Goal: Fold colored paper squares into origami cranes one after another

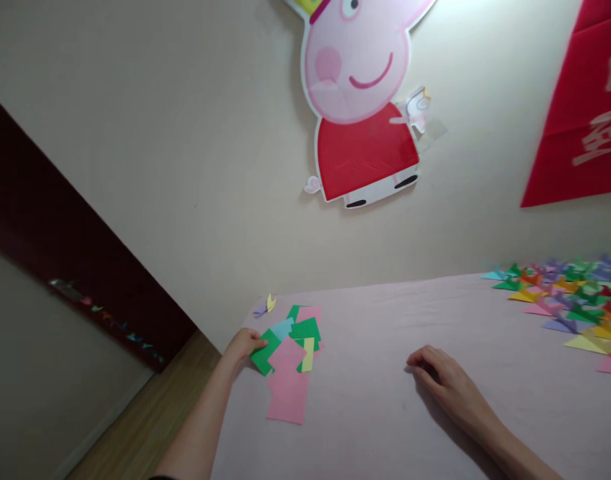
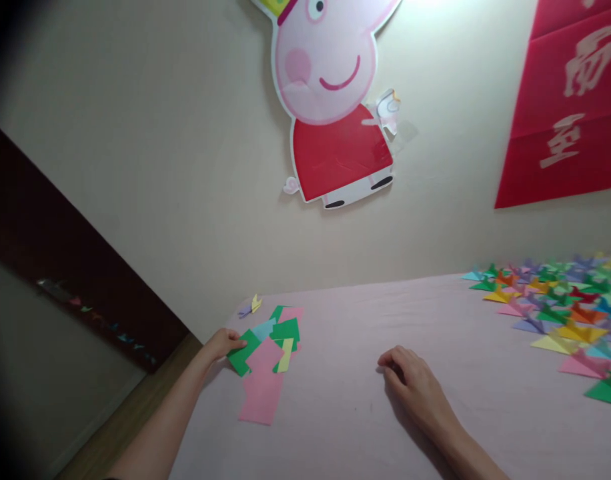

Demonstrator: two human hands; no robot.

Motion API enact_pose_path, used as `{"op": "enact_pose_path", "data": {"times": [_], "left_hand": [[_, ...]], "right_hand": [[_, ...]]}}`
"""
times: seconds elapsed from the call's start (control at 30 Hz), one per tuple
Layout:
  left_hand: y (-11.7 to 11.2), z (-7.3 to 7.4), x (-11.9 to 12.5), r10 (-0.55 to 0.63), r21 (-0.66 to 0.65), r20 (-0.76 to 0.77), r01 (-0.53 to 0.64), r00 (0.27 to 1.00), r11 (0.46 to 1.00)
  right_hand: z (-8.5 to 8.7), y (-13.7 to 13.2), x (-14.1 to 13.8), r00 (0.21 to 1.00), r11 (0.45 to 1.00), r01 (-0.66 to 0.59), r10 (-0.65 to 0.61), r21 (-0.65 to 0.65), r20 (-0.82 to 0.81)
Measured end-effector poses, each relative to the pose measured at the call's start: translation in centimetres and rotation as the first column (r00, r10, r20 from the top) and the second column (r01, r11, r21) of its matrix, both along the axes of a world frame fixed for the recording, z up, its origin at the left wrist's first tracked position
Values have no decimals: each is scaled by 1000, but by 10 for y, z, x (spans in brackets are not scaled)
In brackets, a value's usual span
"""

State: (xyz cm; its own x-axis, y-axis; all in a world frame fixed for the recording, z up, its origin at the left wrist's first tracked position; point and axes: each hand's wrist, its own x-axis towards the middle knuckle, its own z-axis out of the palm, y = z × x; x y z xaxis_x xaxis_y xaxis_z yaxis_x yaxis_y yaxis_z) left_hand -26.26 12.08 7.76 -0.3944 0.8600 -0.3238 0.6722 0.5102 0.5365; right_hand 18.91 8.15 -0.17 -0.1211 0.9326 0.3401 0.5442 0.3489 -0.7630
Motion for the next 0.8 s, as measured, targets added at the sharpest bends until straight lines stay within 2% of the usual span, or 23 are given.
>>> {"op": "enact_pose_path", "data": {"times": [0.13,0.23,0.3,0.4,0.47,0.53,0.63,0.73,0.8], "left_hand": [[-11,28,5,23,178,75,-36,997,983],[-20,34,37,-36,327,192,-30,981,944],[-27,26,74,-110,401,286,-14,952,916],[-41,5,140,-248,454,419,35,874,890],[-53,-9,179,-334,463,495,82,802,883],[-64,-18,210,-407,459,566,136,717,878],[-76,-23,238,-474,447,642,207,603,870],[-84,-22,253,-501,434,688,256,524,864],[-87,-20,260,-505,426,713,271,487,863]], "right_hand": [[-7,3,2,1000,1000,-17,17,-3,8],[-7,4,2,1000,1000,-10,10,-3,-12],[-5,2,1,999,1000,6,-7,-21,-43],[3,-6,-2,996,1000,5,-7,-25,-88],[10,-14,-2,996,996,-27,34,91,-80],[15,-23,0,998,963,-57,66,264,-25],[19,-39,9,993,895,-102,68,435,94],[19,-56,20,982,865,-152,77,479,173],[19,-65,26,984,868,-139,68,476,162]]}}
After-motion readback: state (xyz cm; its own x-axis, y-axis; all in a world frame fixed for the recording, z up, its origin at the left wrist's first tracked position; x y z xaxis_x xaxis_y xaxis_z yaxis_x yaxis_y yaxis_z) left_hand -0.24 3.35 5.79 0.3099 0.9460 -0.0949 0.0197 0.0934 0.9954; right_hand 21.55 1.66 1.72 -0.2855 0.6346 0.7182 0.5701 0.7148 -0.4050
